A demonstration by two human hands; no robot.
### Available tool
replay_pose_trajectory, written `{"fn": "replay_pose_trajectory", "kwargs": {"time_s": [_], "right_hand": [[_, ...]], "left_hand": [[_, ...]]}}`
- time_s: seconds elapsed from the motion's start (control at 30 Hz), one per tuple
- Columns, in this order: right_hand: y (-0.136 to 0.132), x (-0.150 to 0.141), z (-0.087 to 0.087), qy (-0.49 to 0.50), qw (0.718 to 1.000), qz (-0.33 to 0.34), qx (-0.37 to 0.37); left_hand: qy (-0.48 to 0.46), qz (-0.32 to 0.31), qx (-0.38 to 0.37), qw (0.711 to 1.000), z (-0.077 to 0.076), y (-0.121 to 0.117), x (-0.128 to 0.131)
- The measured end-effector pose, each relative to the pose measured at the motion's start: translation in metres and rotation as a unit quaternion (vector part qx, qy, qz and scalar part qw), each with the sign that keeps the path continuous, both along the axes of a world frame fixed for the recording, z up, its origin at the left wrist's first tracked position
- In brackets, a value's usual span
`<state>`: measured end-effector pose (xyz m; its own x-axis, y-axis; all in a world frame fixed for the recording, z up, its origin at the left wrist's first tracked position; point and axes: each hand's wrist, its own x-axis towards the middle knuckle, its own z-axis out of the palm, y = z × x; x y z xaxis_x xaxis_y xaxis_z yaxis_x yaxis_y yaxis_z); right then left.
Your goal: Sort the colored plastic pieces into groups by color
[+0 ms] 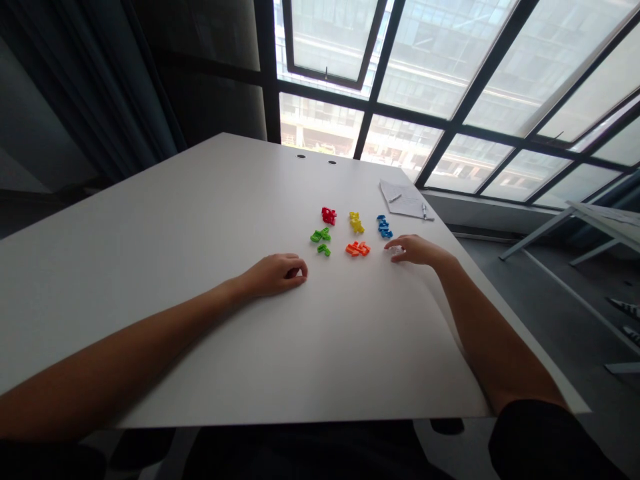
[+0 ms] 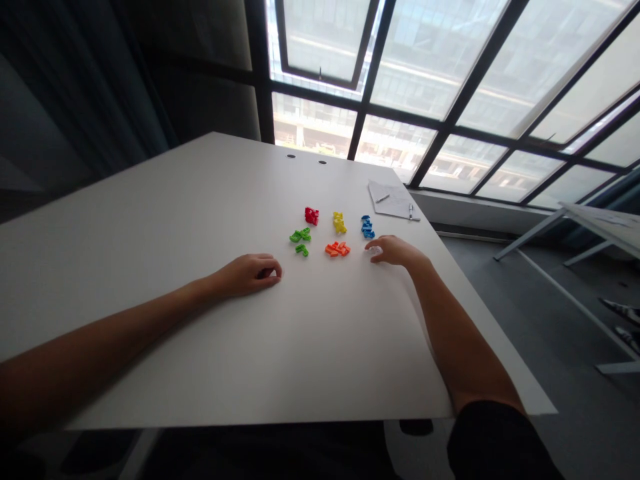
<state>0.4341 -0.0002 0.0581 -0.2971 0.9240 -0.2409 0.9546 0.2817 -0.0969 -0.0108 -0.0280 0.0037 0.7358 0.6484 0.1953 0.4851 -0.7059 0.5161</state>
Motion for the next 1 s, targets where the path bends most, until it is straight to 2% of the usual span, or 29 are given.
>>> {"fn": "replay_pose_trajectory", "kwargs": {"time_s": [0.17, 0.33, 0.5, 0.6, 0.7, 0.83, 0.9, 1.0], "right_hand": [[-0.001, 0.001, 0.003, -0.005, 1.000, 0.002, 0.013], [-0.011, -0.008, 0.018, 0.005, 0.997, 0.006, 0.080], [-0.024, -0.031, 0.035, 0.044, 0.988, 0.041, 0.144], [-0.033, -0.058, 0.039, 0.077, 0.980, 0.074, 0.170], [-0.047, -0.096, 0.031, 0.091, 0.969, 0.120, 0.197], [-0.077, -0.139, 0.006, 0.089, 0.960, 0.184, 0.190], [-0.093, -0.150, -0.010, 0.120, 0.952, 0.213, 0.182], [-0.109, -0.159, -0.032, 0.171, 0.938, 0.250, 0.166]], "left_hand": [[-0.001, 0.001, -0.001, 1.000, 0.000, 0.001, 0.000], [0.006, -0.001, 0.001, 1.000, -0.001, 0.001, -0.001], [0.016, 0.001, 0.007, 1.000, -0.002, 0.001, -0.001], [0.028, 0.001, 0.011, 1.000, 0.000, 0.000, -0.001], [0.048, -0.001, 0.008, 0.999, 0.005, -0.003, -0.001], [0.076, -0.027, -0.002, 0.997, 0.012, -0.012, 0.001], [0.076, -0.035, -0.003, 0.996, 0.012, -0.018, 0.004], [0.058, -0.015, 0.015, 0.998, 0.008, -0.024, 0.009]]}}
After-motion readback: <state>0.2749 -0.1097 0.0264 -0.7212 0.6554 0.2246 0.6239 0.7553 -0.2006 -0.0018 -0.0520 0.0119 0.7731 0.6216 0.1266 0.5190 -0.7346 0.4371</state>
